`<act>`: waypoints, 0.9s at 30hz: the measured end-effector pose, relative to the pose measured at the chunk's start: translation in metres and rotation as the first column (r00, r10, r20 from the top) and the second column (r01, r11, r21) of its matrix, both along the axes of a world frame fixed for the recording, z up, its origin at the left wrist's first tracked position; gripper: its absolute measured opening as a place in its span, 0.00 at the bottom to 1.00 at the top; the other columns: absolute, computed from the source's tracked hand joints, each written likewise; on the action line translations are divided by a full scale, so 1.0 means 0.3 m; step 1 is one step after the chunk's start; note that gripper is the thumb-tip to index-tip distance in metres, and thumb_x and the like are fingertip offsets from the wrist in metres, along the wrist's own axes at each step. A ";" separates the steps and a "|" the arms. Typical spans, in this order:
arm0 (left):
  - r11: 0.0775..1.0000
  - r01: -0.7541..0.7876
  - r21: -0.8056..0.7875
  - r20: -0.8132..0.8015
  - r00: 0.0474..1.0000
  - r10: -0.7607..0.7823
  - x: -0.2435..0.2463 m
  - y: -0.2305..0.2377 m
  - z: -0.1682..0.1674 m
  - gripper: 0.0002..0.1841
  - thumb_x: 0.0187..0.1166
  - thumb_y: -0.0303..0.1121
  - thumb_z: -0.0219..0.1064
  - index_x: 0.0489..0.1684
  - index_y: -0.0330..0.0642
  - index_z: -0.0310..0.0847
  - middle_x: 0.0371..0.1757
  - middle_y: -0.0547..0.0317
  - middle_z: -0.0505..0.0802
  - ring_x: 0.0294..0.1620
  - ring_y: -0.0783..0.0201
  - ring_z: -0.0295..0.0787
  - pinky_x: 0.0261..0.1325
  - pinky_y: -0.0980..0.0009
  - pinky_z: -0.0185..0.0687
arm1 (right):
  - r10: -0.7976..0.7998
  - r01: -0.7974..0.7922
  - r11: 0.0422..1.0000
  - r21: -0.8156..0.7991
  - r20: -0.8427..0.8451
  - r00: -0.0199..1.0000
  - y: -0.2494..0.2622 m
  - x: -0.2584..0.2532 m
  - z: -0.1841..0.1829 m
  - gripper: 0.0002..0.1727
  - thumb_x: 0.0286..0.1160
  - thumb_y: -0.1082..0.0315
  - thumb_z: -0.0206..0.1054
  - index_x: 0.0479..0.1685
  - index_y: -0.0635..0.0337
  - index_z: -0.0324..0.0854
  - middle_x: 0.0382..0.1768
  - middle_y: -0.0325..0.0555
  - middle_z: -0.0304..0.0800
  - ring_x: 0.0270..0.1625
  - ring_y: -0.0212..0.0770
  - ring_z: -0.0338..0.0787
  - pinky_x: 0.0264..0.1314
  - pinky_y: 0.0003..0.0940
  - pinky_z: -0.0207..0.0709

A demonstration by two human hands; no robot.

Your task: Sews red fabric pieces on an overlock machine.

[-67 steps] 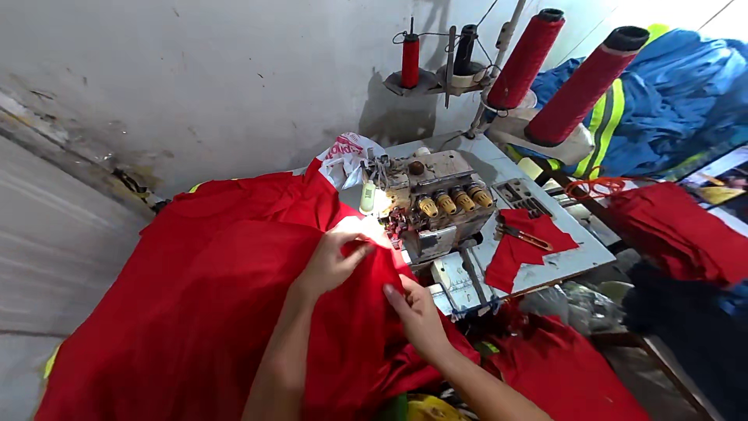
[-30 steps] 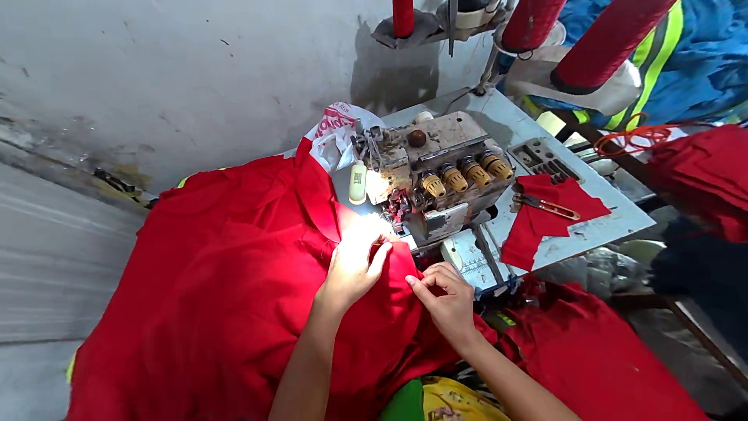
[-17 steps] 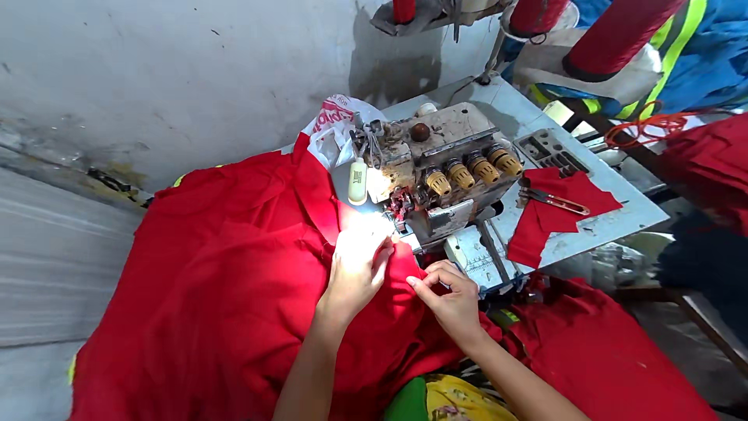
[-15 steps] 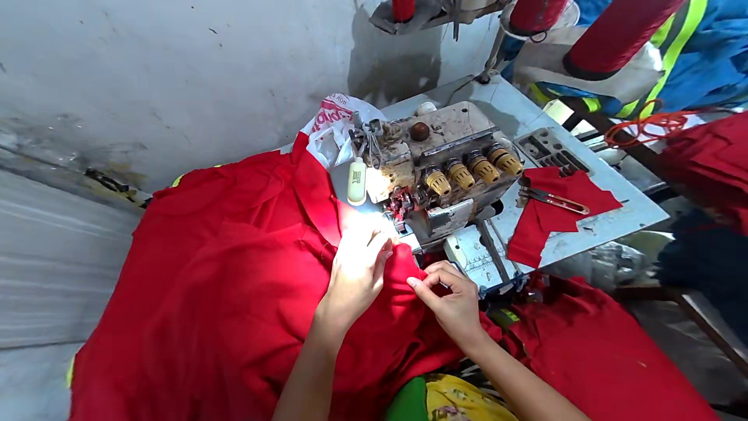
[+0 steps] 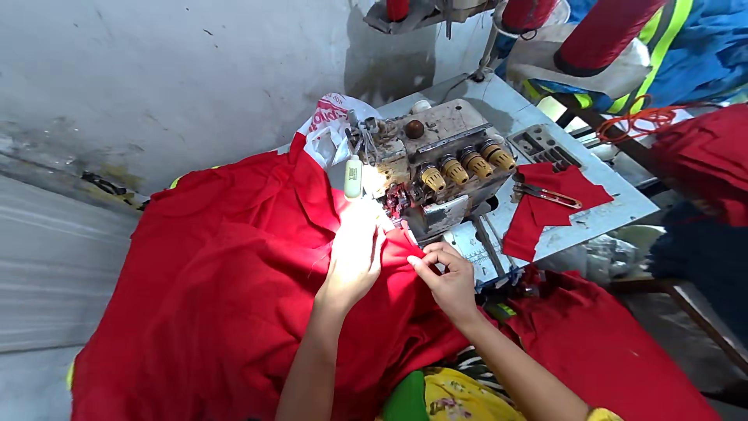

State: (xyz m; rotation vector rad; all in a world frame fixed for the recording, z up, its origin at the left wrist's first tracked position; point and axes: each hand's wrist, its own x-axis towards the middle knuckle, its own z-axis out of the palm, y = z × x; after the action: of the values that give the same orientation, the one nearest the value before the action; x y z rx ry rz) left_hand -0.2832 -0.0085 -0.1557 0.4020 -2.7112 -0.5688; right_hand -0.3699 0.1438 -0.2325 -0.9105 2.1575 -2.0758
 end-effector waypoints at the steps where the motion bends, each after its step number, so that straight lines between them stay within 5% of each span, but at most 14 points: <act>1: 1.000 0.002 -0.029 -0.061 0.998 -0.003 0.014 0.010 0.001 0.15 0.84 0.32 0.57 0.51 0.32 0.88 0.59 0.42 0.92 0.68 0.45 0.86 0.77 0.45 0.71 | -0.019 0.020 1.000 0.016 -0.073 0.997 0.012 0.010 0.008 0.15 0.64 0.61 0.76 0.15 0.60 0.84 0.44 0.50 0.89 0.53 0.34 0.85 0.58 0.23 0.76; 2: 0.999 0.001 -0.054 -0.144 0.990 -0.009 0.034 0.024 0.006 0.14 0.83 0.32 0.58 0.47 0.34 0.90 0.52 0.44 0.94 0.62 0.49 0.89 0.76 0.47 0.72 | -0.016 0.018 1.000 0.012 -0.144 0.989 0.029 0.022 0.025 0.16 0.67 0.60 0.75 0.16 0.58 0.82 0.46 0.52 0.88 0.58 0.39 0.83 0.63 0.27 0.75; 4: 0.998 0.026 -0.054 -0.337 0.940 -0.043 0.095 0.065 0.044 0.12 0.86 0.35 0.58 0.39 0.39 0.84 0.38 0.53 0.92 0.48 0.62 0.89 0.67 0.63 0.77 | 0.050 -0.063 0.997 -0.052 -0.213 0.976 0.066 0.063 0.081 0.16 0.71 0.57 0.74 0.19 0.52 0.79 0.46 0.43 0.88 0.61 0.33 0.83 0.66 0.22 0.75; 7: 0.986 0.164 -0.026 -0.472 0.868 -0.157 0.165 0.107 0.155 0.07 0.91 0.39 0.53 0.43 0.52 0.71 0.41 0.68 0.81 0.48 0.80 0.79 0.59 0.85 0.73 | 0.244 -0.268 0.946 -0.182 -0.141 0.959 0.096 0.141 0.178 0.18 0.75 0.54 0.74 0.21 0.50 0.76 0.49 0.33 0.83 0.66 0.23 0.77 0.71 0.17 0.70; 10: 0.993 0.039 -0.110 -0.418 0.905 -0.082 0.117 0.083 0.182 0.07 0.89 0.37 0.57 0.44 0.45 0.75 0.37 0.60 0.85 0.41 0.70 0.81 0.51 0.78 0.75 | 0.140 -0.149 0.977 -0.151 -0.072 0.988 0.064 0.141 0.189 0.18 0.75 0.50 0.73 0.20 0.45 0.78 0.56 0.34 0.82 0.74 0.28 0.71 0.78 0.24 0.62; 12: 0.993 -0.038 -0.109 -0.294 0.956 0.005 0.033 0.033 0.130 0.10 0.79 0.30 0.65 0.48 0.32 0.86 0.40 0.46 0.93 0.42 0.53 0.90 0.50 0.58 0.83 | -0.009 0.008 0.999 -0.037 -0.024 1.000 0.013 0.106 0.132 0.20 0.69 0.51 0.74 0.14 0.50 0.81 0.59 0.52 0.86 0.73 0.48 0.74 0.75 0.42 0.64; 14: 1.000 -0.009 -0.015 -0.189 0.982 0.005 -0.035 -0.017 0.056 0.14 0.77 0.28 0.68 0.55 0.28 0.85 0.45 0.44 0.93 0.50 0.48 0.92 0.60 0.50 0.85 | -0.052 0.047 0.996 0.076 0.076 0.996 -0.019 0.078 0.070 0.18 0.65 0.54 0.75 0.14 0.56 0.85 0.64 0.61 0.85 0.73 0.61 0.74 0.74 0.56 0.65; 21: 0.984 0.038 0.177 -0.303 0.953 0.017 -0.085 -0.039 -0.026 0.13 0.73 0.28 0.69 0.49 0.28 0.82 0.40 0.48 0.92 0.47 0.58 0.91 0.59 0.61 0.84 | -0.022 0.008 0.995 0.102 0.132 0.991 -0.022 0.045 0.051 0.16 0.66 0.58 0.75 0.18 0.60 0.87 0.47 0.51 0.89 0.58 0.45 0.84 0.61 0.41 0.73; 27: 0.941 -0.105 0.323 -0.158 0.974 0.163 -0.069 -0.016 -0.006 0.15 0.72 0.31 0.72 0.52 0.32 0.82 0.41 0.55 0.94 0.47 0.69 0.91 0.58 0.69 0.84 | -0.008 0.003 0.998 0.070 0.069 0.998 -0.009 0.048 0.030 0.14 0.64 0.60 0.75 0.16 0.58 0.86 0.34 0.41 0.90 0.47 0.32 0.86 0.54 0.27 0.76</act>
State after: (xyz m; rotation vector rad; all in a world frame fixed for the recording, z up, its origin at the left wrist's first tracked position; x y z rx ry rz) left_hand -0.3039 -0.0132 -0.1575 0.5807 -2.3988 -0.9513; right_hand -0.3555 0.1411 -0.2236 -0.8140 2.1847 -1.9889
